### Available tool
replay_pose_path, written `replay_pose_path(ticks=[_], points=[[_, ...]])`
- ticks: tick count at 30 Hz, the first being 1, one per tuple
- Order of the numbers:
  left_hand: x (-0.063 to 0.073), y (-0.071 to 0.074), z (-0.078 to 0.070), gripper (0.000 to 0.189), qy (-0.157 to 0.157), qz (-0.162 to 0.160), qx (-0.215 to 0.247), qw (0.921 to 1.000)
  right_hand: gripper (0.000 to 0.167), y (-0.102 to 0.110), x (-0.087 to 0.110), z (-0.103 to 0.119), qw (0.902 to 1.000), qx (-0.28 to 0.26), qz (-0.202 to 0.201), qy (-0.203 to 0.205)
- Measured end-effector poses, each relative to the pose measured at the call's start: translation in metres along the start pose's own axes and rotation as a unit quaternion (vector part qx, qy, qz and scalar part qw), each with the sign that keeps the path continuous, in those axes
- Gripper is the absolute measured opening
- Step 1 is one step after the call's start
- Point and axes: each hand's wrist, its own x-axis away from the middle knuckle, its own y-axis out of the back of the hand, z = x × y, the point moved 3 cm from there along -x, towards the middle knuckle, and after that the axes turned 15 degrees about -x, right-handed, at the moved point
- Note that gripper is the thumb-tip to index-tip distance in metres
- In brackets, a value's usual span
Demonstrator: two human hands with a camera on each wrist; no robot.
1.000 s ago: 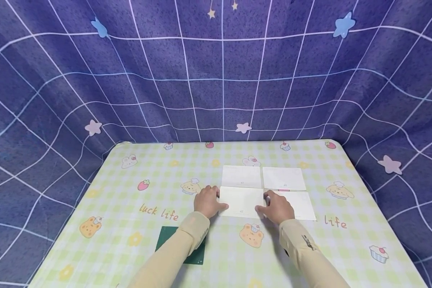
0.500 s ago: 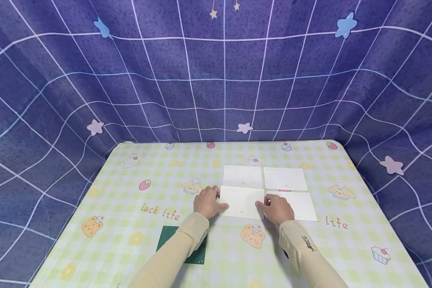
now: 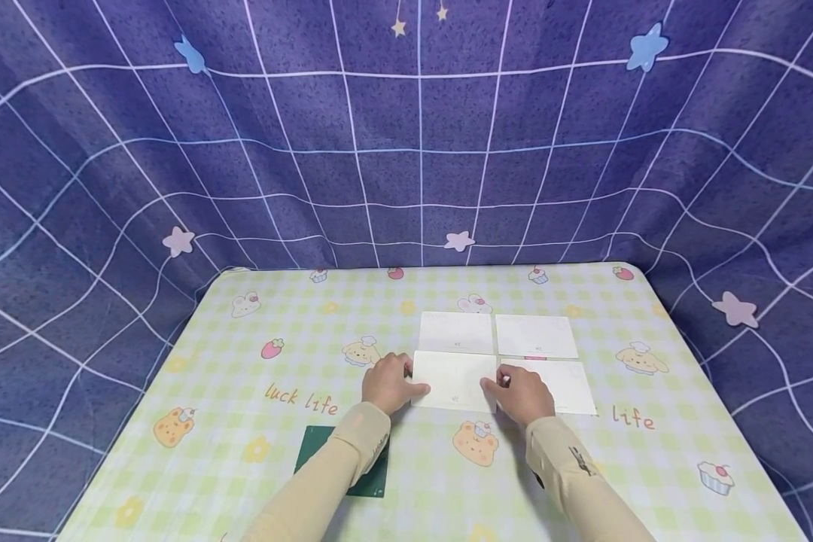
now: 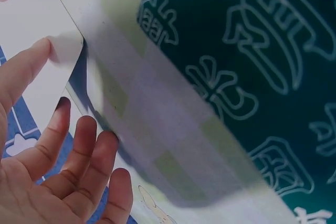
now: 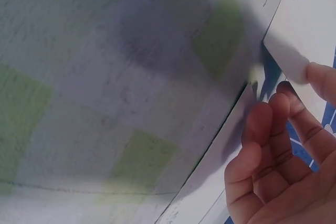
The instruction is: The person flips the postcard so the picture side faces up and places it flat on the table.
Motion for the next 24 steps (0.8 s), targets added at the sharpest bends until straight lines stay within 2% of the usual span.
replay_pose_path(ticks=[11, 18, 24], points=[[0.001, 0.001, -0.002, 0.038, -0.004, -0.026, 0.004, 0.9997, 0.033, 0.001, 0.001, 0.000, 1.0000, -0.007, 0.000, -0.004], [0.002, 0.005, -0.002, 0.035, -0.005, -0.024, 0.008, 0.9997, 0.034, 0.001, 0.001, -0.001, 0.9996, -0.025, 0.003, -0.012], [0.002, 0.014, 0.001, 0.031, -0.007, -0.031, 0.012, 0.9994, 0.033, 0.006, 0.000, 0.005, 0.9995, -0.032, 0.000, 0.007]])
